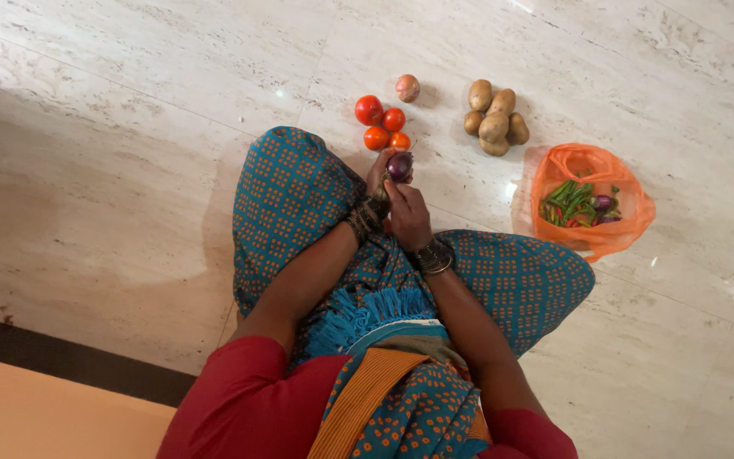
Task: The person sits cross-legged on the floor and peels potatoes and an eggplant using a small knife. They handle the vegetables one at a time, removing the skin and placing the peeled items back on the floor.
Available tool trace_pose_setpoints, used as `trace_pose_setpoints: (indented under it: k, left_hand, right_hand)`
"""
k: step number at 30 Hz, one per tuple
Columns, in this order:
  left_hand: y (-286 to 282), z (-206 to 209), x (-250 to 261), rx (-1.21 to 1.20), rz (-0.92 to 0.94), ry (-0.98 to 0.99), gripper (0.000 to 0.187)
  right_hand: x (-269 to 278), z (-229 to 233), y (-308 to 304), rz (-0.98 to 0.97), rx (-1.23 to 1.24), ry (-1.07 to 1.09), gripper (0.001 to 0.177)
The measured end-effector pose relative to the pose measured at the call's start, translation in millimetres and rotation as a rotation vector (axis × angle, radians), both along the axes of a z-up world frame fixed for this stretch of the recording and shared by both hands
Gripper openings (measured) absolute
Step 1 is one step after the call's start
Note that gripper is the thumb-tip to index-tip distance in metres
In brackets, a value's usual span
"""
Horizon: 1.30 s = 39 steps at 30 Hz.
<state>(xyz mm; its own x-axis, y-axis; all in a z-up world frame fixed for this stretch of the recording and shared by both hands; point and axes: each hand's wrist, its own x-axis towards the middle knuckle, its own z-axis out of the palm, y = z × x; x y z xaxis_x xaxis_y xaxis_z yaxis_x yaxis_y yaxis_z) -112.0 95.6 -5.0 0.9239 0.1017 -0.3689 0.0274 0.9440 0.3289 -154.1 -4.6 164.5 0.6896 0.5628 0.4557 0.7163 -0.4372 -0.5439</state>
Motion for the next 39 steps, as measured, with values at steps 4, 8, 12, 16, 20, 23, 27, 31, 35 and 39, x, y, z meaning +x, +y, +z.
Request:
trace_pose_setpoints:
  k: [4,8,12,16,20,23,27,31,35,39]
  left_hand:
    - [-3,27,-5,-0.055,0.035,0.144,0.029]
    - [-3,47,-13,0.085,-0.101,0.092,0.029]
    - [-6,33,-11,0.128,-0.094,-0.018,0.028]
    - [-4,18,-13,0.042,-0.01,-0.097,0.025]
    - [10,35,-10,0.018,-0.065,-0.041,0.032]
    - [8,58,-10,0.032,-0.072,-0.004,0.035]
    - [6,68,-12,0.023,-0.115,0.0,0.03]
    - [1,56,-13,0.054,-0.147,-0.138,0.03]
    - [-2,30,-8,-0.147,-0.018,-0.034,0.03]
    - [11,7,-3,-0.156,-0.068,-0.075,0.032]
  right_hand:
    - [14,3,-11,-0.244,0.129,0.089,0.035]
    - [37,-5,-25,-0.487,0.252,0.477,0.031]
    - [37,-5,-25,-0.348,0.172,0.277,0.032]
    - [12,9,-3,-0.182,0.046,0.01,0.039]
    - [-4,17,4,-0.037,0.007,0.008,0.039]
    - [-2,16,0,-0.041,0.049,0.011,0.043]
    - [21,12,-16,-0.314,0.151,0.094,0.038]
    - [34,9,-22,-0.318,0.109,0.173,0.041]
    - [15,7,-5,-0.204,0.051,0.042,0.041]
    - [-7,7,9,-0.019,-0.053,-0.044,0.045]
